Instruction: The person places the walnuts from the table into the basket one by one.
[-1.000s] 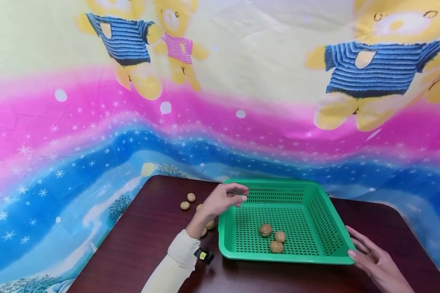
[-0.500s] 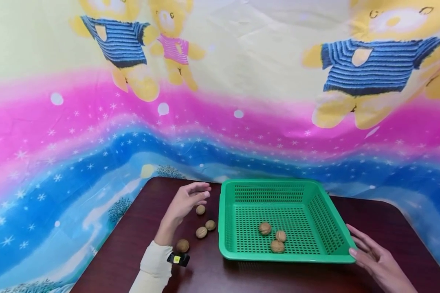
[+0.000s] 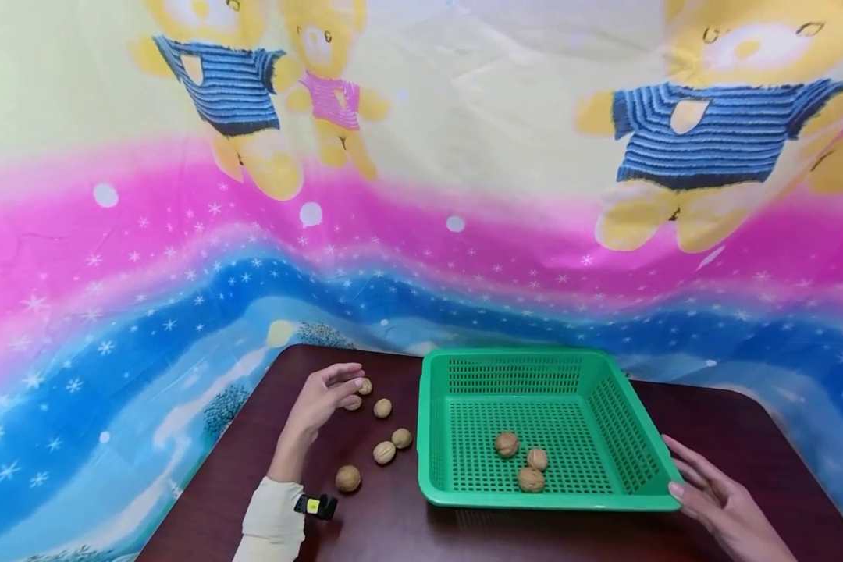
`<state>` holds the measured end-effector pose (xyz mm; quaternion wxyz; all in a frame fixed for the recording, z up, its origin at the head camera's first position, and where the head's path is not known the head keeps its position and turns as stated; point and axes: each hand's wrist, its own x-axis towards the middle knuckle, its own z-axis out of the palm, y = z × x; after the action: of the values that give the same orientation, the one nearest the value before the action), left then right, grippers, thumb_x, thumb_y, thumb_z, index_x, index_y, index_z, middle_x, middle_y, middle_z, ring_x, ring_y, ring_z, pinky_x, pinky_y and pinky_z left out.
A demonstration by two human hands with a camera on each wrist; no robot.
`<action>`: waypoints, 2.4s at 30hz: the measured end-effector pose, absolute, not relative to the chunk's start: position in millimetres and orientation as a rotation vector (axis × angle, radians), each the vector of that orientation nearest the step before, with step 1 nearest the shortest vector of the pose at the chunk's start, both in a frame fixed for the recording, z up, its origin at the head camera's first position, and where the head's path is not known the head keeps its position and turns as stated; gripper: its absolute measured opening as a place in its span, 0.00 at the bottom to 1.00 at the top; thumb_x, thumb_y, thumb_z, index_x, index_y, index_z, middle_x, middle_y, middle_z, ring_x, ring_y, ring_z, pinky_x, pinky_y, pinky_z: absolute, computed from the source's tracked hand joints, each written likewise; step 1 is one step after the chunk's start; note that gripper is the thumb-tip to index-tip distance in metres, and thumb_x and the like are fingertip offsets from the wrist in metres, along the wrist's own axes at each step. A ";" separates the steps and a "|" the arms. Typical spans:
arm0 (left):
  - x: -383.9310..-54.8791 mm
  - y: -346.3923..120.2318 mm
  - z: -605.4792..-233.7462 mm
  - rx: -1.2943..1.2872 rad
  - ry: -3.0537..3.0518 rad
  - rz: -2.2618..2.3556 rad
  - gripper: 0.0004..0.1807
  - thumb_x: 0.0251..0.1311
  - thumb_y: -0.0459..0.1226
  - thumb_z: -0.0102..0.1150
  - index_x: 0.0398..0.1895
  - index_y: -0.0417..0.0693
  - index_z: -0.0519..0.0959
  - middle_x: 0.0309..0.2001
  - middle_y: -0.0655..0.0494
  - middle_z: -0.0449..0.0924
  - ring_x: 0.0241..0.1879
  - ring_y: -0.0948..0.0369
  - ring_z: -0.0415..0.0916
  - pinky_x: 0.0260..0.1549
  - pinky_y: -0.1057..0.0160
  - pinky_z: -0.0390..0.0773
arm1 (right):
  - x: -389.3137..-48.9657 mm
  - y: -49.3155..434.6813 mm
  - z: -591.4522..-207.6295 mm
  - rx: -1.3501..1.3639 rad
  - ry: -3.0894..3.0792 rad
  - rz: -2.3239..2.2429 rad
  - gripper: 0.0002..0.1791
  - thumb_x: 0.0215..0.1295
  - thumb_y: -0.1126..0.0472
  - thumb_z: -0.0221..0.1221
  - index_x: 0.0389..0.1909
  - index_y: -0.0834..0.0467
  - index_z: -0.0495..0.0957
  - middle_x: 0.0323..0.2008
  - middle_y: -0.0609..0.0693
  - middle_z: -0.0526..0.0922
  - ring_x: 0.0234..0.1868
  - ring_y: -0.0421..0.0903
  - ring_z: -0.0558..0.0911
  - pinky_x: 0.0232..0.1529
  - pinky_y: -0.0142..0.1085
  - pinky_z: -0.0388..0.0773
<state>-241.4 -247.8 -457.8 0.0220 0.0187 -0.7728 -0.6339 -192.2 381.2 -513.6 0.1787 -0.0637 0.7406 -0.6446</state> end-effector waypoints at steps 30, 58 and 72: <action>-256.1 -269.3 -513.0 0.278 -2.614 -1.595 0.24 0.72 0.35 0.68 0.68 0.37 0.81 0.64 0.37 0.84 0.57 0.46 0.86 0.49 0.51 0.87 | -193.1 380.8 -519.3 -0.226 2.024 -1.921 0.38 0.89 0.60 0.46 0.89 0.42 0.41 0.60 0.21 0.80 0.59 0.32 0.87 0.58 0.43 0.87; -252.0 -265.0 -513.2 0.285 -2.666 -1.473 0.15 0.71 0.35 0.70 0.58 0.43 0.88 0.49 0.43 0.91 0.44 0.52 0.89 0.40 0.57 0.82 | -188.5 378.7 -512.5 -0.246 2.052 -1.853 0.38 0.90 0.58 0.45 0.90 0.45 0.39 0.64 0.19 0.78 0.61 0.30 0.85 0.60 0.40 0.86; -243.0 -227.7 -460.9 0.075 -2.515 -1.650 0.18 0.72 0.36 0.69 0.63 0.49 0.86 0.59 0.45 0.88 0.56 0.49 0.89 0.59 0.41 0.84 | -186.3 377.9 -507.5 -0.233 2.073 -1.821 0.38 0.90 0.55 0.45 0.90 0.43 0.37 0.64 0.16 0.75 0.61 0.24 0.83 0.60 0.34 0.85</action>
<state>-243.0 -227.7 -460.9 0.0662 0.0249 -0.8340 -0.5471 -186.3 377.9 -507.5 0.1851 -0.0826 0.7357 -0.6463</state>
